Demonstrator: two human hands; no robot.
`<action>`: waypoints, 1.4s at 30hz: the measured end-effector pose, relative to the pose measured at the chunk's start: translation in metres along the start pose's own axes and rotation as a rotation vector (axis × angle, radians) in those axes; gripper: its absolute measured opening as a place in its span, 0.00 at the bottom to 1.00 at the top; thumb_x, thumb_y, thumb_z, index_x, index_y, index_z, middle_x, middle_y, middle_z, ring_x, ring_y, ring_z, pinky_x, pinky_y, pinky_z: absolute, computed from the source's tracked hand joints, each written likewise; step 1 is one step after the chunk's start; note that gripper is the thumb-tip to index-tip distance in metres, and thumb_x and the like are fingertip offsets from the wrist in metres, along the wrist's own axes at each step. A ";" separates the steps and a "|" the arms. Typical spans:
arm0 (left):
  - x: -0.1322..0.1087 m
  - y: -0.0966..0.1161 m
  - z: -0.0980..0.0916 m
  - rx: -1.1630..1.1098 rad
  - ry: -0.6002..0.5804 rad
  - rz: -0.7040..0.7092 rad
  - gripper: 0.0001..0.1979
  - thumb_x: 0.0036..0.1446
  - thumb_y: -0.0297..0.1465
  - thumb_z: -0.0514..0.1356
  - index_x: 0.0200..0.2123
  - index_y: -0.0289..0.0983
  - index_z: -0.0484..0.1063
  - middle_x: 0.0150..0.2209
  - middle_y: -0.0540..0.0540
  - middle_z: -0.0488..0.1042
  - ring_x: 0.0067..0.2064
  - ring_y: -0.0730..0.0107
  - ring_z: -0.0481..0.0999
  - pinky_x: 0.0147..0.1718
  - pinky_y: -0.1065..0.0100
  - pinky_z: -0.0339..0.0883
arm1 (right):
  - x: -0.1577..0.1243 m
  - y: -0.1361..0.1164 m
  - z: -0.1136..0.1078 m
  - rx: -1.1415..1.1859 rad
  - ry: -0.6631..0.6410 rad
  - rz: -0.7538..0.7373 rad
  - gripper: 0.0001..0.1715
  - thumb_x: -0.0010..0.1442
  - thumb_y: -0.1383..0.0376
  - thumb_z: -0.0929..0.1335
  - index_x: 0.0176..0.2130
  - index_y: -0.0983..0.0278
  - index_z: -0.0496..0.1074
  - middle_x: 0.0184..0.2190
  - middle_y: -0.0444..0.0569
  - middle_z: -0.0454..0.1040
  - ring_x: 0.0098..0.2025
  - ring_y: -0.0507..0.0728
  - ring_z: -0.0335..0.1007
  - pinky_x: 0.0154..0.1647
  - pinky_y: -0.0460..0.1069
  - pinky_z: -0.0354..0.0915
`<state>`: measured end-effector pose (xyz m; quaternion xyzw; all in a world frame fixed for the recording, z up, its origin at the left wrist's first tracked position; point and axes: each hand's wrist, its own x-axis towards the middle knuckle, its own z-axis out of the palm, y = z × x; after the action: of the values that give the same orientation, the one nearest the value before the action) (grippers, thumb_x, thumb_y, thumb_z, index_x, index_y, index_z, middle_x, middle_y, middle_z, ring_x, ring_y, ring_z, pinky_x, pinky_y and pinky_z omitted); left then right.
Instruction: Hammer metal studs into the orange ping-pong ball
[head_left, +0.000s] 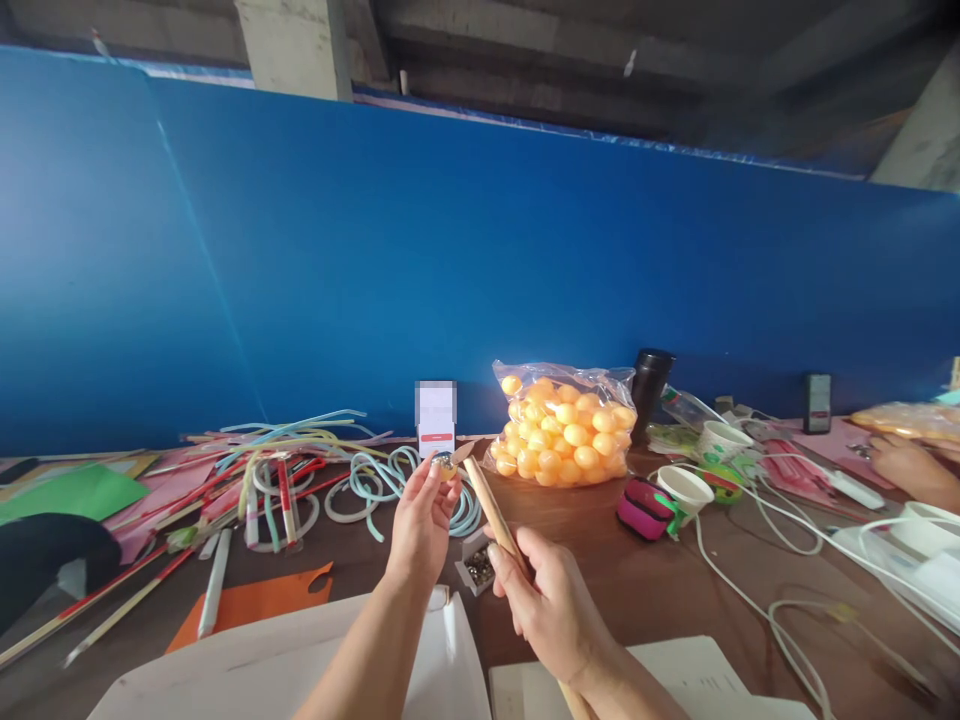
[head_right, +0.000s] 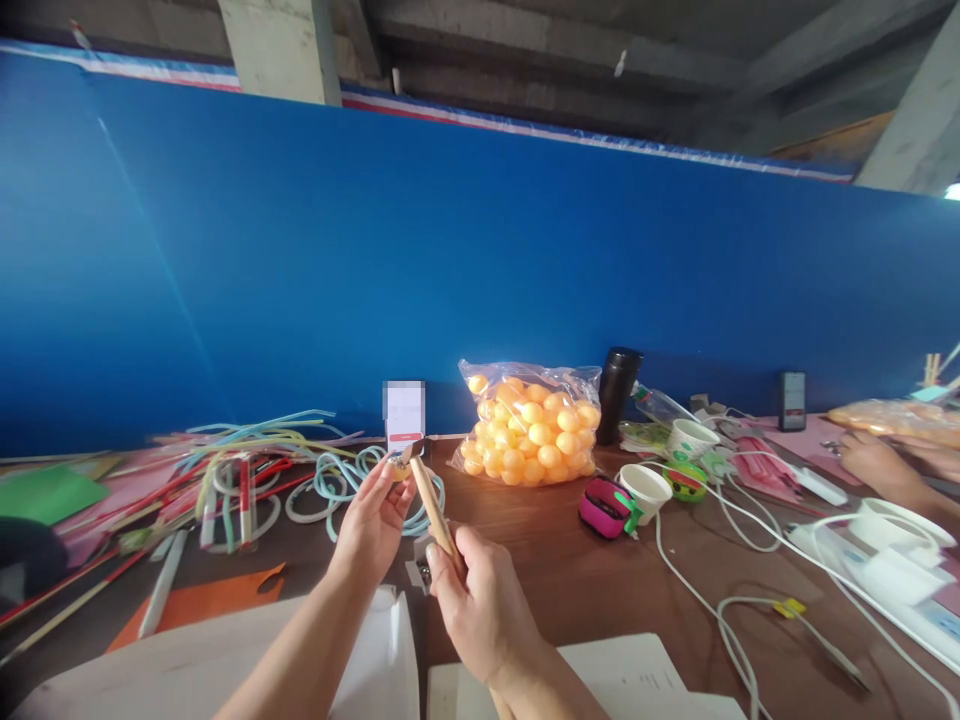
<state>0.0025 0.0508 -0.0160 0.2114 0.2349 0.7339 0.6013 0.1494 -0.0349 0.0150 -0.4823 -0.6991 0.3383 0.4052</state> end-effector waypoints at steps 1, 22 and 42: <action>0.000 0.000 0.000 -0.001 0.000 -0.002 0.16 0.50 0.29 0.67 0.44 0.37 0.74 0.36 0.48 0.76 0.32 0.77 0.75 0.36 0.74 0.71 | 0.000 0.000 0.000 -0.002 -0.017 0.001 0.16 0.66 0.58 0.60 0.44 0.65 0.70 0.24 0.44 0.73 0.15 0.50 0.65 0.16 0.43 0.60; 0.001 -0.002 -0.001 -0.008 0.024 0.002 0.16 0.49 0.28 0.67 0.43 0.37 0.74 0.35 0.48 0.76 0.31 0.78 0.76 0.35 0.74 0.72 | 0.001 0.001 -0.001 -0.011 -0.013 0.018 0.17 0.66 0.57 0.60 0.39 0.66 0.71 0.22 0.44 0.72 0.15 0.49 0.64 0.14 0.42 0.58; 0.001 -0.002 -0.002 -0.002 0.032 -0.001 0.13 0.49 0.29 0.67 0.41 0.37 0.74 0.34 0.48 0.76 0.33 0.75 0.77 0.36 0.74 0.72 | 0.000 0.004 0.003 0.029 0.051 -0.011 0.17 0.66 0.57 0.61 0.44 0.65 0.71 0.23 0.44 0.72 0.14 0.49 0.63 0.15 0.43 0.59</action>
<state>0.0031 0.0523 -0.0185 0.1989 0.2438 0.7371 0.5981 0.1481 -0.0342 0.0101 -0.4811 -0.6862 0.3337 0.4316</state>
